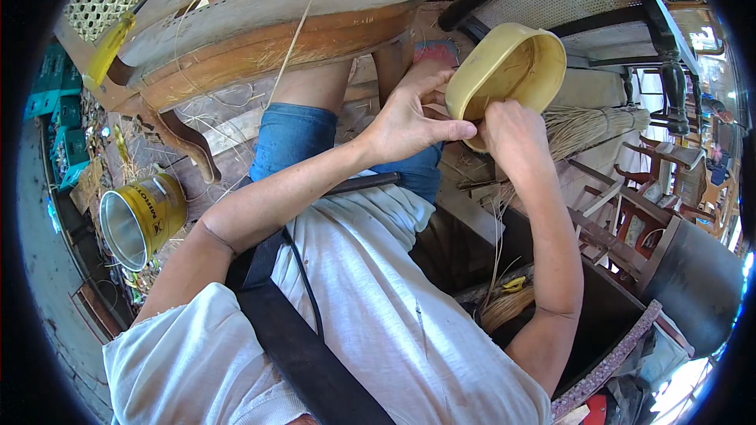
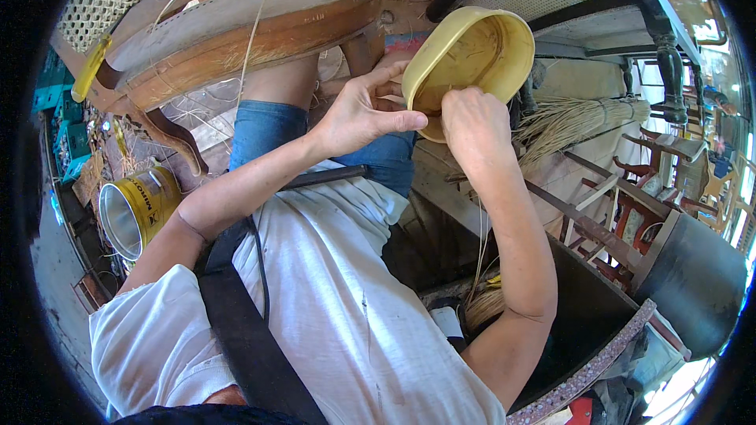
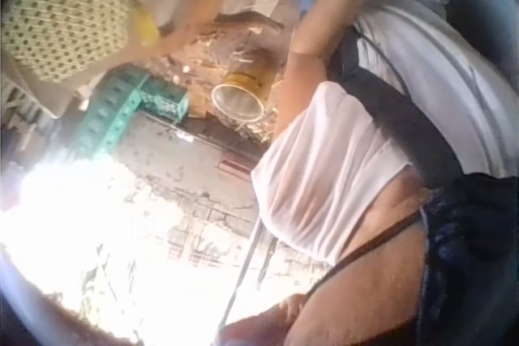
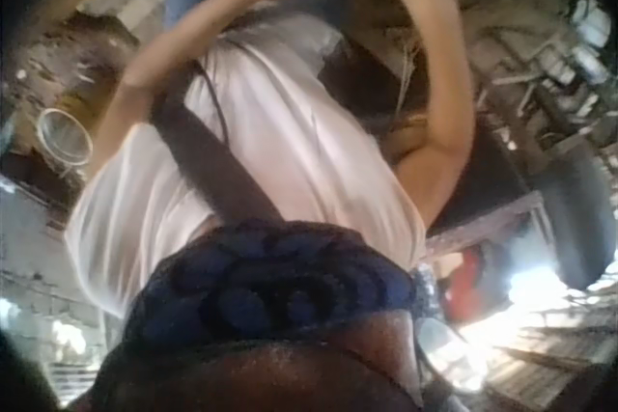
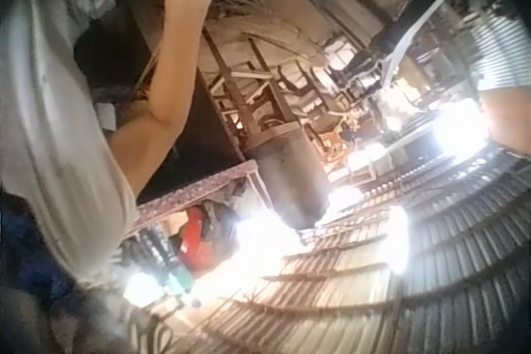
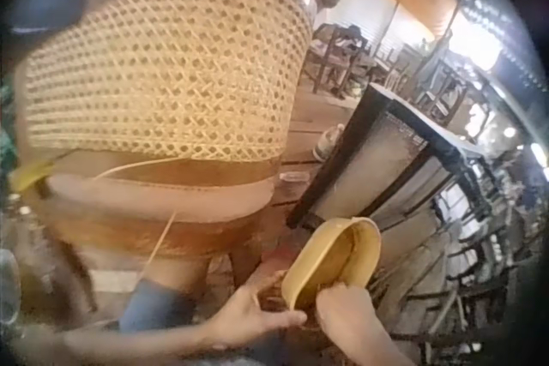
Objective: Repairing the wicker seat of a wooden chair using rattan strips and a hammer.
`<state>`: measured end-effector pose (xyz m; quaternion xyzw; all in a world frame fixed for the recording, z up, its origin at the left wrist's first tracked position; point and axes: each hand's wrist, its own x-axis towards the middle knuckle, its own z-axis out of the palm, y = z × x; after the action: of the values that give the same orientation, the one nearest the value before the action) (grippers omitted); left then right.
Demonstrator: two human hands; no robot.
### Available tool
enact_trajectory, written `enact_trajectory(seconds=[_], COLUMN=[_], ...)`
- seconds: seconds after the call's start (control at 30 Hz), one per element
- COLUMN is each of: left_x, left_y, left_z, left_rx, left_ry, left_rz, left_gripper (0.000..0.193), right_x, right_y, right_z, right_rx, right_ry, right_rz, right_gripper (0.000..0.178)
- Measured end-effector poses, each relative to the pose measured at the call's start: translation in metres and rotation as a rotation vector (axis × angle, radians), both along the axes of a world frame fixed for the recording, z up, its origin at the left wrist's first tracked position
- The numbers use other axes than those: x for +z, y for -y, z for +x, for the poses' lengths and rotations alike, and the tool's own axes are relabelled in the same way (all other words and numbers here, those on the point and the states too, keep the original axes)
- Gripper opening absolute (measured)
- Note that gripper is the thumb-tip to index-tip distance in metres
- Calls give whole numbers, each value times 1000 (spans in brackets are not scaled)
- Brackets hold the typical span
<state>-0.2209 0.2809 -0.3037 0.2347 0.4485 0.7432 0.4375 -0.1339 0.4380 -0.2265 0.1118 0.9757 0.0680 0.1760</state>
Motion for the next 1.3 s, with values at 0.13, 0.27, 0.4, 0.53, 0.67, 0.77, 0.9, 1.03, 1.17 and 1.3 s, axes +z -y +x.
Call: enact_trajectory(seconds=[0.13, 0.27, 0.4, 0.53, 0.67, 0.77, 0.9, 1.03, 1.17, 1.3], left_x=[3, -4, -13, -15, -6, -6, -9, -16, -20, -17], left_y=[-5, -20, -44, -71, -88, -95, -101, -110, -110, -109], left_z=[2, 12, 8, 7, 11, 14, 15, 16, 15, 17], left_rx=[-120, -118, -318, -361, -313, -314, -346, -367, -437, -424], left_ry=[162, 359, 672, 773, 802, 771, 841, 885, 922, 904], left_rz=[-119, -133, -58, -26, -10, -10, -21, 58, 73, 32], left_gripper=[68, 43, 30, 34, 33, 36, 38, 37, 29, 20], right_x=[5, 19, 37, 18, 10, 12, 22, 24, -6, -23], right_y=[-10, -33, -49, -60, -59, -55, -48, -11, 17, 34], right_z=[2, -1, -5, 12, 25, 28, 33, 30, 30, 33], right_rx=[35, -148, -516, -626, -780, -803, -781, -627, -364, -316], right_ry=[-11, -100, -200, -321, -449, -497, -514, -475, -547, -699], right_rz=[-4, -160, -571, -767, -1040, -1096, -1105, -738, -379, -311], right_gripper=[14, 20, 26, 29, 25, 21, 22, 22, 19, 26])
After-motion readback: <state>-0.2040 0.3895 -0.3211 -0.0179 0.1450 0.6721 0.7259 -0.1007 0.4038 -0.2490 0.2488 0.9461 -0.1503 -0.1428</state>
